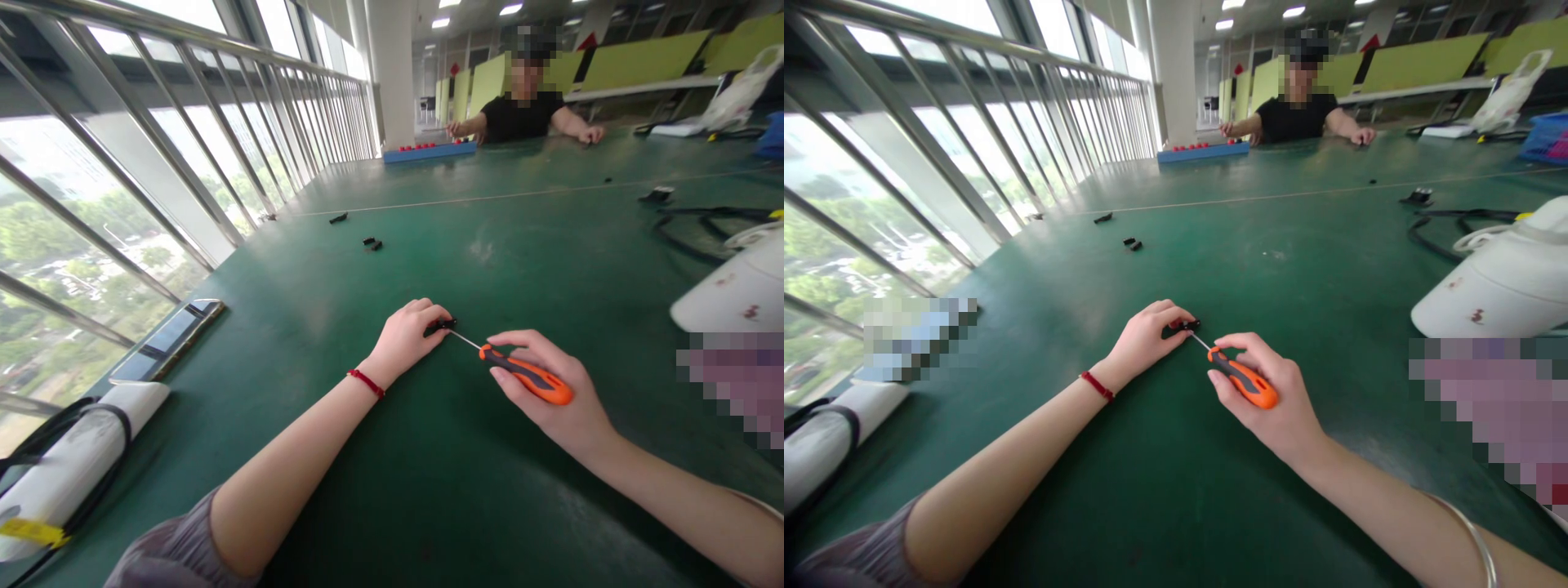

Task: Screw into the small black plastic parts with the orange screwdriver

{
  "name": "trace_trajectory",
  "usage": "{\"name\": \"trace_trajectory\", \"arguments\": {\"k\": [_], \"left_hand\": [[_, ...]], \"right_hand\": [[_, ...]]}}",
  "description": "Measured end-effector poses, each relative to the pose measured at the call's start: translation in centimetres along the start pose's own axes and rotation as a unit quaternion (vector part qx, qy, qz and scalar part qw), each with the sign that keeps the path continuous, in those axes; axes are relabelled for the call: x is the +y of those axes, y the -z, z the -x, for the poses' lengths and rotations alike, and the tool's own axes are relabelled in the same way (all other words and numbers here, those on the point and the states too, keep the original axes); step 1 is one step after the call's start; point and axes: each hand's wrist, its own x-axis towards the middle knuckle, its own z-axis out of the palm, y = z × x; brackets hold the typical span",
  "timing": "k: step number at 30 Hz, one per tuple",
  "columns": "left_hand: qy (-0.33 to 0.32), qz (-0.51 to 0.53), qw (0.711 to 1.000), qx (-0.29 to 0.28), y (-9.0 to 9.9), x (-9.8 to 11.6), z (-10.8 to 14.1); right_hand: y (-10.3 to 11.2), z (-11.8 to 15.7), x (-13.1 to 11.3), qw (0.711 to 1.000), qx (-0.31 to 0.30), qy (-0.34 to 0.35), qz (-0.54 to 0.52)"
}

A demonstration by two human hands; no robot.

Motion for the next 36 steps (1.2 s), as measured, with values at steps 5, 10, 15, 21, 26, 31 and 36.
{"name": "trace_trajectory", "arguments": {"k": [5, 10, 15, 21, 26, 31, 36], "left_hand": [[-0.003, -0.022, 1.000, 0.001, 0.08, 0.28, -0.08], [-0.010, -0.043, 0.999, 0.000, 0.02, 0.52, -0.10], [-0.005, -0.039, 0.999, -0.008, 0.06, 0.58, -0.12], [0.003, -0.030, 1.000, -0.006, 0.09, 0.60, -0.10], [0.001, -0.022, 1.000, -0.003, -0.05, 0.52, -0.05], [0.002, -0.017, 1.000, -0.002, -0.05, 0.49, -0.06], [0.007, -0.016, 1.000, 0.000, -0.03, 0.49, -0.04]], "right_hand": [[-0.01, 0.07, -0.27, 1.000, 0.016, 0.004, -0.018], [-0.12, 0.03, -0.19, 0.994, 0.104, 0.044, 0.004], [0.06, 0.28, -0.34, 0.999, 0.039, 0.010, -0.012], [0.06, 0.26, -0.22, 0.998, 0.060, 0.011, -0.007], [-0.06, 0.00, 0.23, 0.993, 0.106, 0.033, -0.046], [0.13, 0.11, 0.04, 0.999, 0.033, 0.004, -0.030], [0.07, 0.00, 0.16, 0.993, 0.106, 0.045, -0.017]]}}
